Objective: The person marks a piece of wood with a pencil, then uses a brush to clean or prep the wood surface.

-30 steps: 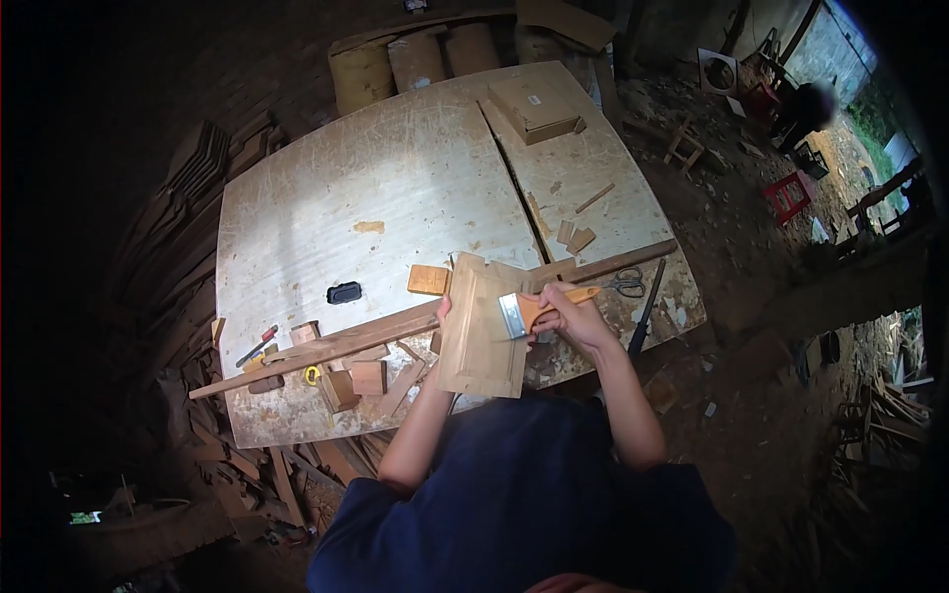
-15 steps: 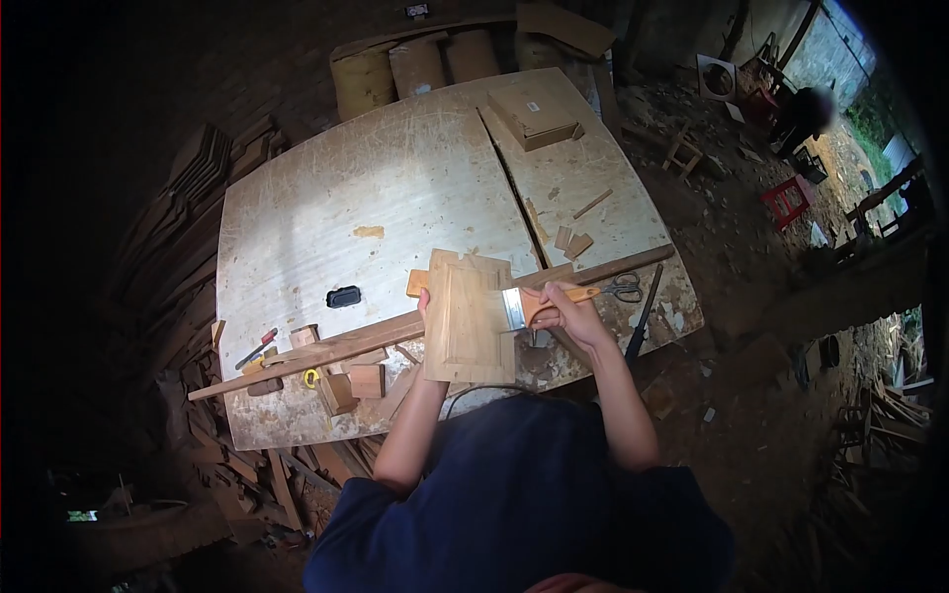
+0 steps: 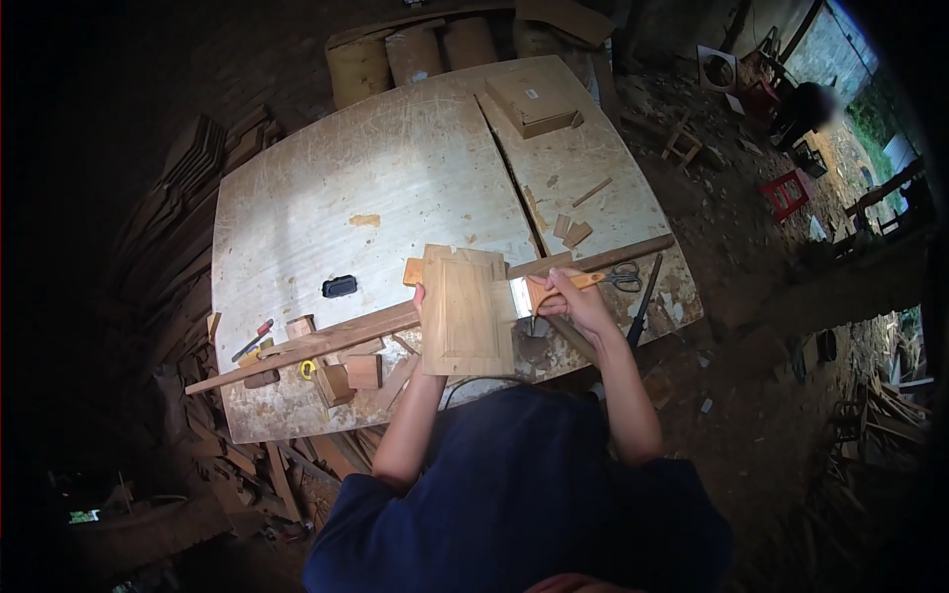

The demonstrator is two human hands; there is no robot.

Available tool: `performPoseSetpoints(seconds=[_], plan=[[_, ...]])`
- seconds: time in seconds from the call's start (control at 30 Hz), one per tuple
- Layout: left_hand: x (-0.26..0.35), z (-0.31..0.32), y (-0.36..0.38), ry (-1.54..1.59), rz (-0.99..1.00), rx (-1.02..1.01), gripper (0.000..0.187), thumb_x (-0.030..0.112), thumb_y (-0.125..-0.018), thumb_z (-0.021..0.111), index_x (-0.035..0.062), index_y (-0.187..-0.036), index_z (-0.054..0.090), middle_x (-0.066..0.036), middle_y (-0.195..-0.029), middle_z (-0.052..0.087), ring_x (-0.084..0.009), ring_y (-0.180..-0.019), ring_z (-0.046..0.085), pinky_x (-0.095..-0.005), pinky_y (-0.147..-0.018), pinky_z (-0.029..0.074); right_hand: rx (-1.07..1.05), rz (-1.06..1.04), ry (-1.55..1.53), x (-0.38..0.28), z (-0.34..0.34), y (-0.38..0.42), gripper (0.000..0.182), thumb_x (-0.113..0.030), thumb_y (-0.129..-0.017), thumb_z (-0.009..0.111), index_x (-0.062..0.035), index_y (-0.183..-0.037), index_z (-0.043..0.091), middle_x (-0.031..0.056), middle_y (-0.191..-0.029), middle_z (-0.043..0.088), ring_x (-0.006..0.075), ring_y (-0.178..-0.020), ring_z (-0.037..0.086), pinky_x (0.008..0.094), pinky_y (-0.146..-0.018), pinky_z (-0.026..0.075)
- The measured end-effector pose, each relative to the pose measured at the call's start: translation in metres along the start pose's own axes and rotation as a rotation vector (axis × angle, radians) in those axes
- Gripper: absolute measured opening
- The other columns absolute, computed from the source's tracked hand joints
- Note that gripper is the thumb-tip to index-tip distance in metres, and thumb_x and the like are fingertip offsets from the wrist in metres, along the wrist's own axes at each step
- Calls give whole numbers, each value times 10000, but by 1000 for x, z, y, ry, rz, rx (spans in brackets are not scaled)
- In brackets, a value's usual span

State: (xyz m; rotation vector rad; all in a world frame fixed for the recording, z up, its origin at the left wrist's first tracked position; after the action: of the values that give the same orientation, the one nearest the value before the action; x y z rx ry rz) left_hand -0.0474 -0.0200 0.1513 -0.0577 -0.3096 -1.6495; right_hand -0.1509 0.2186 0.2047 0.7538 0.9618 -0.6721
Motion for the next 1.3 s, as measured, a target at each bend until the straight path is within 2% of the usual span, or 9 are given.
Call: performPoseSetpoints(seconds=[0.07, 0.17, 0.27, 0.37, 0.6, 0.77, 0.87, 0.97, 1.3], plan=[[5, -10, -6, 318, -58, -203, 1132, 916, -853, 371, 112, -1646, 303, -210, -1593, 448, -412, -1410, 511, -612, -1148, 426, -94, 77, 128, -3, 10, 7, 308, -295, -1084, 591, -14, -963, 630, 200, -1155, 733, 234, -847, 770, 321, -711, 657], [0, 29, 6, -171, -48, -282, 1130, 928, -854, 325, 119, -1643, 311, -206, -1582, 460, -392, -1408, 516, -604, -1143, 434, -159, 171, 126, -1, 0, 5, 311, -296, -1082, 595, -12, -962, 635, 192, -1151, 736, 226, -825, 770, 317, -715, 656], [0, 11, 3, -92, 48, 67, 1144, 944, -850, 273, 117, -1638, 321, -204, -1568, 473, -469, -1371, 526, -618, -1132, 437, -127, 157, 146, -2, 4, 9, 314, -294, -1083, 593, -11, -955, 640, 194, -1148, 739, 221, -826, 770, 314, -715, 656], [4, 10, 3, -264, -122, -277, 1141, 948, -851, 249, 127, -1639, 319, -198, -1570, 466, -479, -1365, 527, -628, -1120, 443, -188, 196, 201, 1, 2, 10, 312, -286, -1079, 597, 2, -974, 652, 207, -1163, 734, 223, -832, 770, 320, -708, 662], [-8, 18, -3, -94, -66, -104, 1154, 946, -844, 299, 117, -1649, 302, -207, -1587, 458, -484, -1361, 530, -635, -1105, 448, -262, 241, 288, -10, 1, 10, 319, -292, -1084, 585, -8, -948, 636, 210, -1159, 730, 249, -853, 773, 335, -711, 668], [-23, 16, 2, -126, -279, -264, 1205, 950, -826, 363, 67, -1642, 291, -286, -1552, 465, -525, -1335, 533, -636, -1115, 443, 44, 5, 97, -17, -10, -9, 305, -273, -1084, 583, -4, -953, 642, 160, -1078, 718, 226, -879, 767, 328, -735, 666], [-16, -27, -9, 425, -202, -121, 1239, 946, -792, 414, 56, -1643, 280, -391, -1514, 439, -629, -1327, 481, -683, -1115, 412, -138, 123, 209, -20, -5, -3, 297, -264, -1094, 562, 14, -1009, 621, 211, -1176, 718, 228, -896, 765, 324, -759, 663], [-27, 5, 2, -6, -353, -249, 1291, 962, -767, 432, 19, -1634, 280, -455, -1487, 413, -620, -1335, 480, -681, -1147, 376, 166, -129, 118, -14, -26, -24, 297, -259, -1094, 562, 24, -1028, 620, 196, -1144, 714, 236, -919, 768, 327, -738, 668], [-34, -13, 5, -364, -355, 0, 1284, 970, -800, 361, -45, -1587, 337, -396, -1469, 477, -517, -1311, 552, -617, -1104, 454, -57, -47, 273, -20, 15, -6, 306, -276, -1092, 579, 6, -992, 643, 141, -1061, 735, 190, -853, 751, 316, -736, 661]])
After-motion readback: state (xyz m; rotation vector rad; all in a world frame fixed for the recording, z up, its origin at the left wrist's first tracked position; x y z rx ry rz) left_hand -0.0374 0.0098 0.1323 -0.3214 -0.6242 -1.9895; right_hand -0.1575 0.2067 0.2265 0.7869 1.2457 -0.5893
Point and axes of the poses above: each hand's wrist, its own y-axis away from the middle knuckle, its own z-axis out of the palm, x = y × z, the point moved 3 cm from there along -y, towards the middle knuckle
